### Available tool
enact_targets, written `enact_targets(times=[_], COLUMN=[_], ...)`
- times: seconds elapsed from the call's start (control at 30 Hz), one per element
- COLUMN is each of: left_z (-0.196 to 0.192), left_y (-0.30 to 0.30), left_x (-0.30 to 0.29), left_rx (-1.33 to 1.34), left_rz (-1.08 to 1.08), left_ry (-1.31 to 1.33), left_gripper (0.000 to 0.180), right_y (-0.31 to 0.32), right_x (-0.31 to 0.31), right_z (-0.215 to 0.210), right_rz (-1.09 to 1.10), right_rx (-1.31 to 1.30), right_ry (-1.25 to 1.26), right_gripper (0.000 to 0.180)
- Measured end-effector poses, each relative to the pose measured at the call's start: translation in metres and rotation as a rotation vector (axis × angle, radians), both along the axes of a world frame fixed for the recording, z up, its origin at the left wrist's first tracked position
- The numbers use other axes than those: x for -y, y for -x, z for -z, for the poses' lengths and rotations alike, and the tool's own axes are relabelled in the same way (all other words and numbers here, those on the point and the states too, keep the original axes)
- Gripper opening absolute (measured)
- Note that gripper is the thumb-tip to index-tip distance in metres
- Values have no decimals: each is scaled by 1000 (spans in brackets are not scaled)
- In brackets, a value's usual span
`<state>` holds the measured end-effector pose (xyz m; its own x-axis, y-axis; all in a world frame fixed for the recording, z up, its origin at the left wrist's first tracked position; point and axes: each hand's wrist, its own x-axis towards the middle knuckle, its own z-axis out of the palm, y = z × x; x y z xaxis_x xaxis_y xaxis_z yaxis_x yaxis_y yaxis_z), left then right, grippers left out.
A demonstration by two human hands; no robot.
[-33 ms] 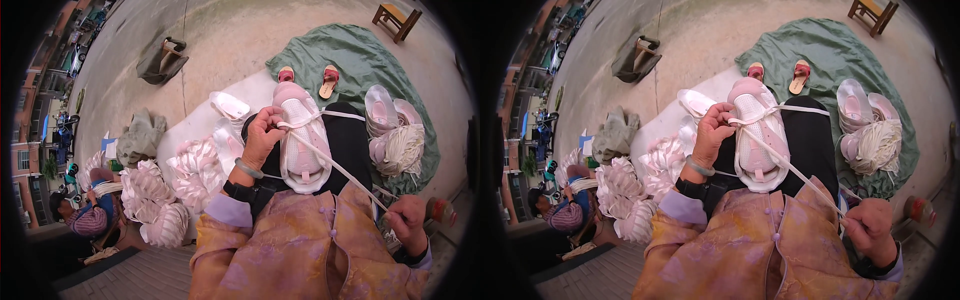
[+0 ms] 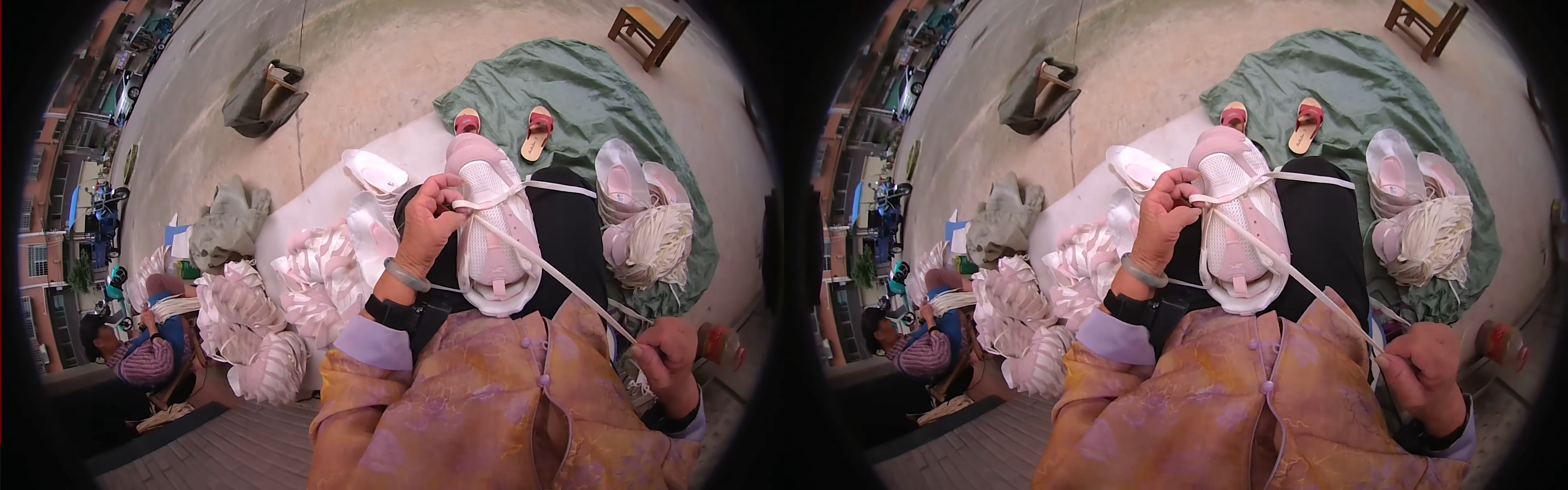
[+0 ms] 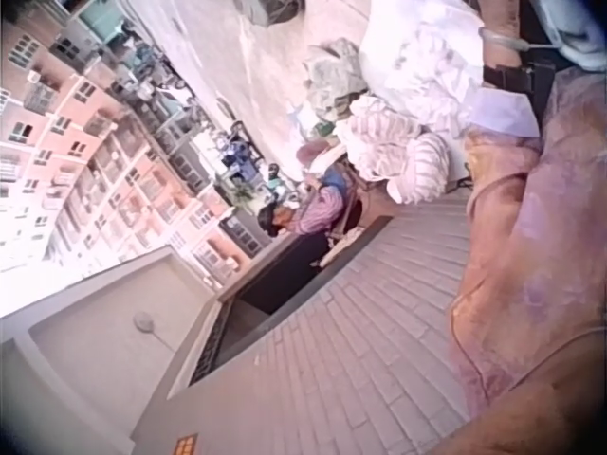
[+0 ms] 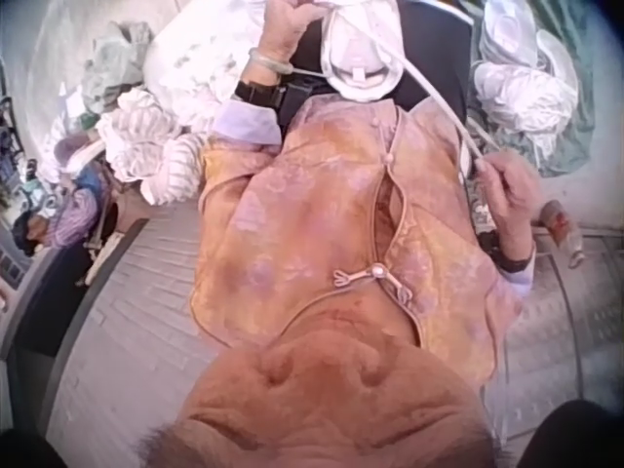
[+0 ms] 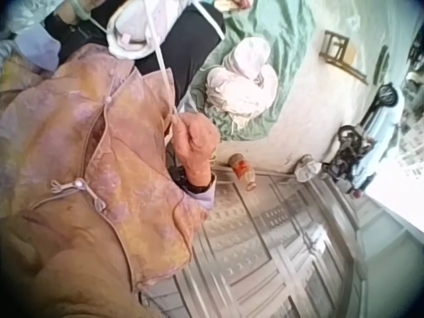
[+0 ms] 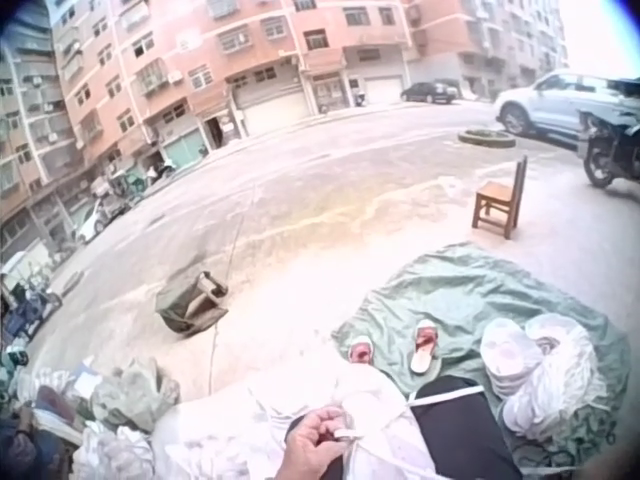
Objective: The recorder is lacing a pink and white shoe by hand while sitting outdoors.
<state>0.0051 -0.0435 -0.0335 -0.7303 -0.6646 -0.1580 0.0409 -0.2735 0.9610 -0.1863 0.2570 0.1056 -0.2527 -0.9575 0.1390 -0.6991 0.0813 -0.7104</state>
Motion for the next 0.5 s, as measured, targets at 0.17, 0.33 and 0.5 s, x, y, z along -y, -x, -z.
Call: enact_targets(times=[0.17,0.33,0.5], left_z=[7,14,18], left_y=[4,8,7], left_x=[-8,-13,-18], left_rx=[40,31,100], left_rz=[-56,-53,-79], left_ry=[85,169,252], left_gripper=[48,49,49], right_y=[5,5,6], right_x=[-14,-43,-65], right_z=[-16,-35,-18], right_rz=[40,151,153], right_rx=[-135,-615,-793], right_ry=[-28,112,51], right_gripper=[7,13,12])
